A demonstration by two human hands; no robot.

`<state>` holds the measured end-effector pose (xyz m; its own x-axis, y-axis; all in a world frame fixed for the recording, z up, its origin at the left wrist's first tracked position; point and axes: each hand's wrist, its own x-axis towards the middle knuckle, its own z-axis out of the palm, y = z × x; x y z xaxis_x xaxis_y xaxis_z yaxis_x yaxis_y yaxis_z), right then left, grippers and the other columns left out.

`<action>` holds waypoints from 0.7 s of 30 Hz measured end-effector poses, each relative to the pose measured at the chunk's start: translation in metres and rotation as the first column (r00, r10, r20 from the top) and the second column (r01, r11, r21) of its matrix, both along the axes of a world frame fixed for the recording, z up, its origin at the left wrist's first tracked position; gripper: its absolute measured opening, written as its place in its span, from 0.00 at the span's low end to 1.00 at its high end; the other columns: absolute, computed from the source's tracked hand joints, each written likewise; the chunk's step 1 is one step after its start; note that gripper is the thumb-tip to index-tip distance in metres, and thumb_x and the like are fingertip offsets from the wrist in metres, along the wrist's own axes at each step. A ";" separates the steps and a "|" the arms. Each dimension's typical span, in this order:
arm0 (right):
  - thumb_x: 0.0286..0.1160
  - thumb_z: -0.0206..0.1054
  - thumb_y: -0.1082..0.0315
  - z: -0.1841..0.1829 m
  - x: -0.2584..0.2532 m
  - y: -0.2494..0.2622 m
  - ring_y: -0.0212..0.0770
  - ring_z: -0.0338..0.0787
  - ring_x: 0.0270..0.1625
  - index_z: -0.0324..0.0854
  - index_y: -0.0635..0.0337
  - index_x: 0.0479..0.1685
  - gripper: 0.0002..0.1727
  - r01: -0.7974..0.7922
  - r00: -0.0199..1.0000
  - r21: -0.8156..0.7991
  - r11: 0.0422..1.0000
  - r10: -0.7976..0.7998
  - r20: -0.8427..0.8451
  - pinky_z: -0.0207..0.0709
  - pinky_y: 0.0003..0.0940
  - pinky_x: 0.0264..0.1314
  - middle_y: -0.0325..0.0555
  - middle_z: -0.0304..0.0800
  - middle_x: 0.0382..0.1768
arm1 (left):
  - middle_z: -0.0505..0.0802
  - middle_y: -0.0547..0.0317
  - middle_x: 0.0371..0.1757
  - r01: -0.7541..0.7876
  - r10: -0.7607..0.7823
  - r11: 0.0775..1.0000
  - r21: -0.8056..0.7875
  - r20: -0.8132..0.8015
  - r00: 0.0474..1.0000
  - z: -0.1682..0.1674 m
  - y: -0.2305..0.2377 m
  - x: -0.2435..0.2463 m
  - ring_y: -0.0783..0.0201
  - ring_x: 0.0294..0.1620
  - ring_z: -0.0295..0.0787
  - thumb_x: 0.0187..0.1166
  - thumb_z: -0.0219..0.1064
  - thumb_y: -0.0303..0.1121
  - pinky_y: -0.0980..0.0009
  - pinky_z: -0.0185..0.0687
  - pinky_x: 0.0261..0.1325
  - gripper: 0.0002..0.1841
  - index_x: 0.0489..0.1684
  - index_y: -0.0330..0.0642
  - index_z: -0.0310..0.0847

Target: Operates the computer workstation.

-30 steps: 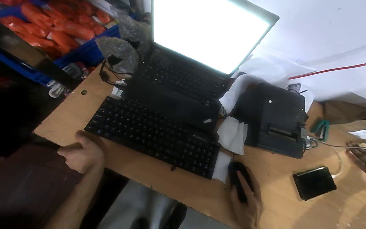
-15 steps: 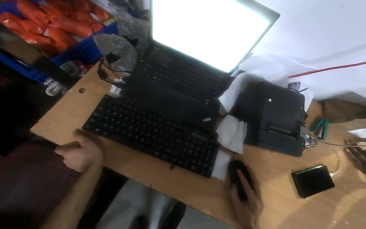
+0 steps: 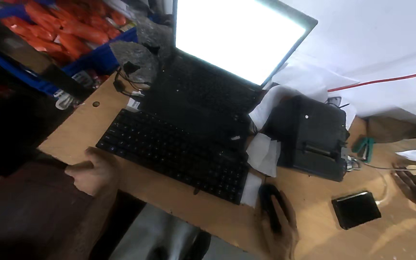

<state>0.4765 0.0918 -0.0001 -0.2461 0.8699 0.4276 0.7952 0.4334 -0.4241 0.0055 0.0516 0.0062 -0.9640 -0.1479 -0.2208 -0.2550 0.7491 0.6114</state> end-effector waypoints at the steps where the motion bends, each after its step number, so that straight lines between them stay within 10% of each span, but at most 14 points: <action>1: 0.74 0.67 0.54 0.000 0.000 0.000 0.45 0.76 0.82 0.85 0.52 0.69 0.25 -0.008 1.000 -0.007 1.000 0.008 -0.006 0.71 0.36 0.82 0.62 0.79 0.76 | 0.84 0.27 0.70 0.002 -0.002 1.000 -0.001 -0.003 1.000 0.000 0.000 0.001 0.34 0.73 0.82 0.86 0.47 0.64 0.40 0.74 0.73 0.45 0.88 0.29 0.55; 21: 0.72 0.68 0.54 -0.002 -0.002 0.000 0.49 0.80 0.78 0.89 0.48 0.64 0.22 0.008 0.999 0.037 0.999 -0.010 0.039 0.73 0.41 0.79 0.61 0.84 0.71 | 0.83 0.26 0.72 0.010 -0.010 0.999 -0.031 0.006 1.000 0.001 0.001 0.000 0.33 0.75 0.80 0.87 0.44 0.64 0.40 0.73 0.75 0.45 0.87 0.28 0.55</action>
